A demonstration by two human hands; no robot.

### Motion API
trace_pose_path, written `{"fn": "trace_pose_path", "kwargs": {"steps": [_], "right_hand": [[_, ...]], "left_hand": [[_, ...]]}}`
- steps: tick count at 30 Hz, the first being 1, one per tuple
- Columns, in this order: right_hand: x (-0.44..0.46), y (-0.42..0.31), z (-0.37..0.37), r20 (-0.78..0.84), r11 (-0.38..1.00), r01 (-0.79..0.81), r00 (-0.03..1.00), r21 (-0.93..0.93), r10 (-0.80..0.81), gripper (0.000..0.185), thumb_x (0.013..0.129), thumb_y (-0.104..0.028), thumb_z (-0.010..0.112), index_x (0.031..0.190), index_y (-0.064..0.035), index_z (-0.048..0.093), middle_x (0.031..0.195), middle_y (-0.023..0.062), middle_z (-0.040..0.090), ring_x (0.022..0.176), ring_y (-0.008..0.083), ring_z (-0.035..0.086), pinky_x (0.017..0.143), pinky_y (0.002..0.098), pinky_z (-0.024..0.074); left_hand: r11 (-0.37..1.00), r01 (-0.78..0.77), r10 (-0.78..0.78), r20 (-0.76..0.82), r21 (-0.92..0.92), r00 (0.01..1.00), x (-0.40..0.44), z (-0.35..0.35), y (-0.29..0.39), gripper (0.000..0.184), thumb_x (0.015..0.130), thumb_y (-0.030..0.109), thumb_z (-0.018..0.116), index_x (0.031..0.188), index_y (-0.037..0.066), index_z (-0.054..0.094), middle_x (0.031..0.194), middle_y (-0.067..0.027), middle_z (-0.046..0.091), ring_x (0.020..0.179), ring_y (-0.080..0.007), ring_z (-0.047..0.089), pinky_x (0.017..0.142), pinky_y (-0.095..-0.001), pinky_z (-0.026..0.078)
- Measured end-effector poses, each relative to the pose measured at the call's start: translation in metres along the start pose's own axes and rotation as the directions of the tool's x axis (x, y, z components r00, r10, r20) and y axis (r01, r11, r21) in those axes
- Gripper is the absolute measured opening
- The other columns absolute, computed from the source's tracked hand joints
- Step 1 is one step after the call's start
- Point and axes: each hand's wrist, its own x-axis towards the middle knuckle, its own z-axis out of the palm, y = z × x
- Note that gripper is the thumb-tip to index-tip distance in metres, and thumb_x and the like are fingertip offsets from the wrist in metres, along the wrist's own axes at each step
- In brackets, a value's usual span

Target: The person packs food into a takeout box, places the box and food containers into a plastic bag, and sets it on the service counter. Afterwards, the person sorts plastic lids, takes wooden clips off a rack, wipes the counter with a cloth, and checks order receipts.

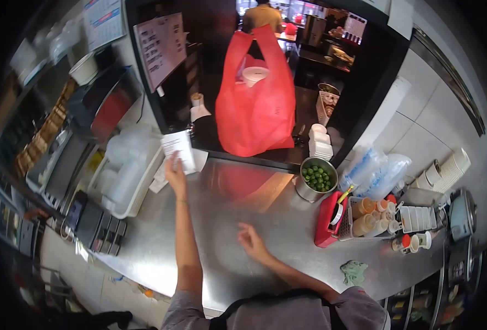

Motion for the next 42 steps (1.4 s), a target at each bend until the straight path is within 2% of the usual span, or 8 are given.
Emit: {"fn": "trace_pose_path", "kwargs": {"steps": [5,15,24,30,36,38,41,42], "right_hand": [[-0.035,0.021,0.007,0.020,0.805,0.319,0.934,-0.500,-0.358,0.033,0.083,-0.002,0.055,0.116,-0.0049,0.049,0.098,0.0103,0.056,0.090,0.0255,0.056,0.082,0.0348,0.0427],[-0.036,0.038,0.009,-0.043,0.933,0.164,0.981,-0.322,-0.187,0.038,0.078,0.007,0.045,0.114,-0.0048,0.050,0.100,0.0103,0.057,0.094,0.0252,0.055,0.087,0.0353,0.0390],[-0.037,0.037,0.007,0.001,0.927,0.166,0.984,-0.336,-0.175,0.045,0.073,0.008,0.041,0.114,-0.0051,0.049,0.102,0.0112,0.054,0.103,0.0268,0.051,0.092,0.0373,0.0367],[-0.034,0.037,0.005,0.007,0.928,0.175,0.983,-0.329,-0.183,0.042,0.072,0.008,0.044,0.111,-0.0053,0.050,0.102,0.0101,0.053,0.103,0.0263,0.051,0.092,0.0377,0.0370],[-0.035,0.053,0.006,-0.033,0.898,0.296,0.946,-0.326,-0.323,0.030,0.076,0.007,0.047,0.103,-0.0044,0.054,0.101,0.0097,0.055,0.099,0.0250,0.052,0.088,0.0356,0.0394],[-0.030,0.052,-0.002,0.031,0.920,0.346,0.937,-0.183,-0.347,0.019,0.082,-0.001,0.051,0.100,-0.0033,0.056,0.092,0.0102,0.058,0.090,0.0259,0.056,0.081,0.0351,0.0435],[-0.038,0.061,-0.012,0.308,0.960,0.044,0.942,0.276,-0.132,0.019,0.089,-0.017,0.055,0.099,-0.0015,0.058,0.083,0.0087,0.064,0.080,0.0244,0.063,0.071,0.0317,0.0488],[-0.049,0.058,-0.018,0.499,0.961,-0.089,0.865,0.262,-0.056,0.023,0.089,-0.020,0.055,0.103,-0.0028,0.059,0.089,0.0097,0.065,0.083,0.0238,0.062,0.074,0.0311,0.0483]], "left_hand": [[0.983,0.032,-0.047,0.081,0.180,0.996,0.027,0.020,-0.104,0.019,0.084,0.006,0.055,0.099,0.002,0.066,0.095,-0.0161,0.065,0.090,-0.0288,0.062,0.081,-0.0360,0.046],[0.986,-0.075,0.044,0.195,0.150,0.980,0.043,0.039,-0.122,0.018,0.082,0.000,0.054,0.094,0.004,0.067,0.088,-0.0166,0.066,0.081,-0.0291,0.065,0.071,-0.0349,0.049],[0.930,0.347,-0.359,0.101,0.124,0.928,0.072,0.050,-0.138,0.029,0.069,-0.004,0.064,0.095,0.008,0.070,0.092,-0.0135,0.067,0.087,-0.0235,0.063,0.080,-0.0320,0.047],[0.963,-0.010,-0.082,0.329,0.270,0.941,0.034,0.049,-0.259,0.030,0.075,0.002,0.052,0.100,0.009,0.068,0.097,-0.0144,0.065,0.105,-0.0278,0.055,0.087,-0.0396,0.043],[0.530,0.181,-0.685,0.292,0.828,0.668,0.010,0.051,-0.114,0.068,0.077,0.009,0.055,0.139,0.007,0.027,0.138,-0.0290,0.025,0.127,-0.0413,0.026,0.097,-0.0519,0.030],[0.767,-0.146,0.012,0.214,0.625,0.977,-0.048,0.067,-0.076,0.082,0.078,0.015,0.061,0.144,0.010,0.012,0.140,-0.0336,0.011,0.127,-0.0443,0.024,0.100,-0.0524,0.028],[0.899,-0.438,0.378,0.512,-0.005,0.771,-0.146,0.070,0.078,0.076,0.084,0.027,0.061,0.143,0.011,0.016,0.143,-0.0285,0.012,0.129,-0.0423,0.023,0.104,-0.0515,0.023],[0.956,0.027,0.180,0.658,-0.293,0.731,-0.185,0.066,0.111,0.079,0.082,0.029,0.063,0.143,0.013,0.015,0.144,-0.0273,0.013,0.131,-0.0408,0.019,0.106,-0.0520,0.018]]}}
